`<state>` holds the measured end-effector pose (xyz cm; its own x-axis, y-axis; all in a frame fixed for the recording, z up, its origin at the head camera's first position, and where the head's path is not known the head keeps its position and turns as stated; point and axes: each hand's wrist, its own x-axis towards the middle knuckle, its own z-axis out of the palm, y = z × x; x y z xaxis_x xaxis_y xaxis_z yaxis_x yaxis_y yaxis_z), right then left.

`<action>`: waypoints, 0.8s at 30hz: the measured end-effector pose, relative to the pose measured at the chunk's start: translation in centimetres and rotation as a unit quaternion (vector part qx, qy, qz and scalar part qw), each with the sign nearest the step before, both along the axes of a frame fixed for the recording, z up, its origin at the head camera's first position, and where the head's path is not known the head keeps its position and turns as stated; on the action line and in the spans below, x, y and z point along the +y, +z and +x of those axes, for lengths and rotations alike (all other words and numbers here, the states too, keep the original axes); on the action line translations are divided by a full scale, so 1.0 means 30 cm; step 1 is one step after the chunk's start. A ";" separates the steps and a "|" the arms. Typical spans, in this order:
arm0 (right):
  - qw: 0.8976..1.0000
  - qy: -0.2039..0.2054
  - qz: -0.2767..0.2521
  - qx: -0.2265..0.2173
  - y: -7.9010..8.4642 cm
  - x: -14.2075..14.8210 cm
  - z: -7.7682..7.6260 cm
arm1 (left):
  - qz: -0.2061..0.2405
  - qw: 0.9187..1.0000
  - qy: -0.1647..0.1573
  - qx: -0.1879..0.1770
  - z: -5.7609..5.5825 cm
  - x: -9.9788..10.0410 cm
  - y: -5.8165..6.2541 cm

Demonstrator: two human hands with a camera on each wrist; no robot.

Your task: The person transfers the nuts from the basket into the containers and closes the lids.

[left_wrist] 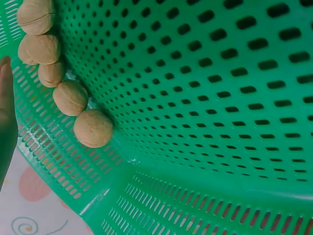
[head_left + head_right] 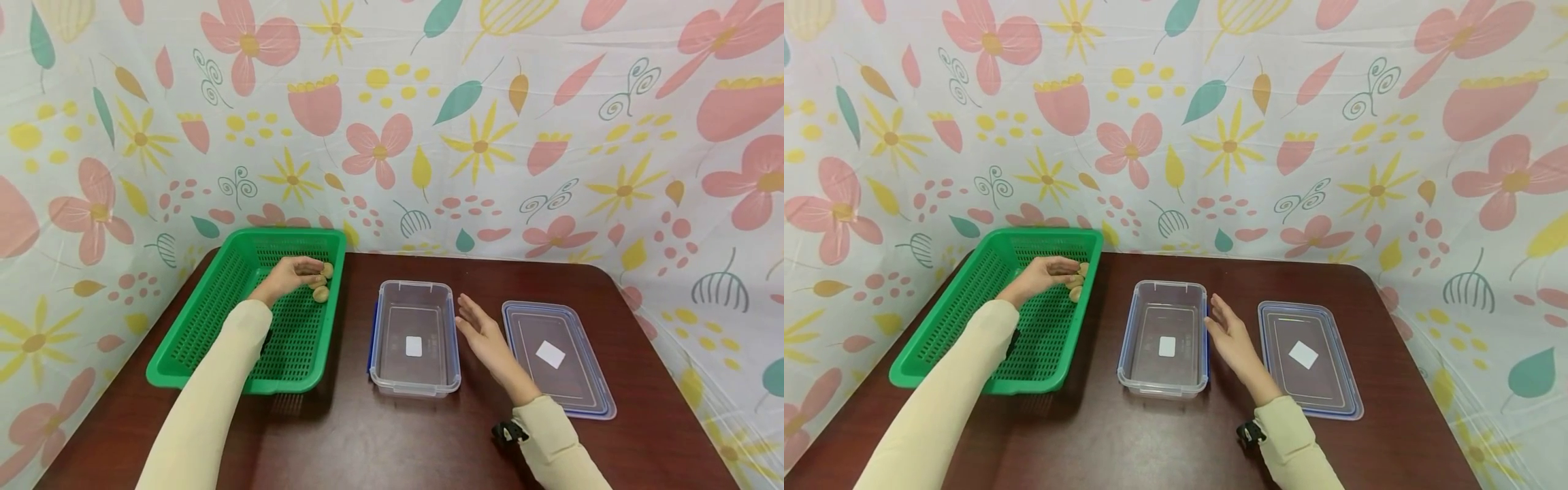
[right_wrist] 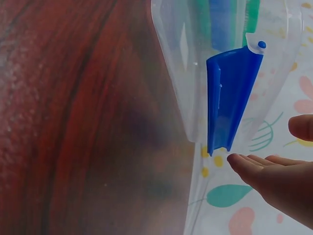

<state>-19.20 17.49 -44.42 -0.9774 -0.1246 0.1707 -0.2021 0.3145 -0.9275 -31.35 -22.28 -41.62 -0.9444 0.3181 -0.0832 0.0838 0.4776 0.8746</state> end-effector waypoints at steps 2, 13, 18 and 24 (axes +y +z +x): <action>1.000 0.004 -0.006 -0.019 0.000 0.001 -0.002 | -0.008 1.000 -0.003 -0.009 -0.003 -0.004 -0.008; 0.997 0.014 -0.028 -0.067 -0.007 0.002 0.006 | -0.026 0.999 -0.043 -0.013 -0.001 -0.018 -0.029; 0.996 0.018 -0.040 -0.071 -0.015 0.003 0.010 | -0.029 0.993 -0.113 0.017 -0.198 -0.116 -0.152; 0.995 0.030 -0.042 -0.080 -0.023 0.003 0.015 | -0.118 0.966 -0.166 -0.161 -0.611 -0.224 -0.243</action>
<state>-18.73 17.57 -45.11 -0.9842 -0.1752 0.0252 -0.0652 0.2261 -0.9719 -49.70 -29.00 -48.90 -0.7072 0.5347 -0.4625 0.0088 0.6609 0.7504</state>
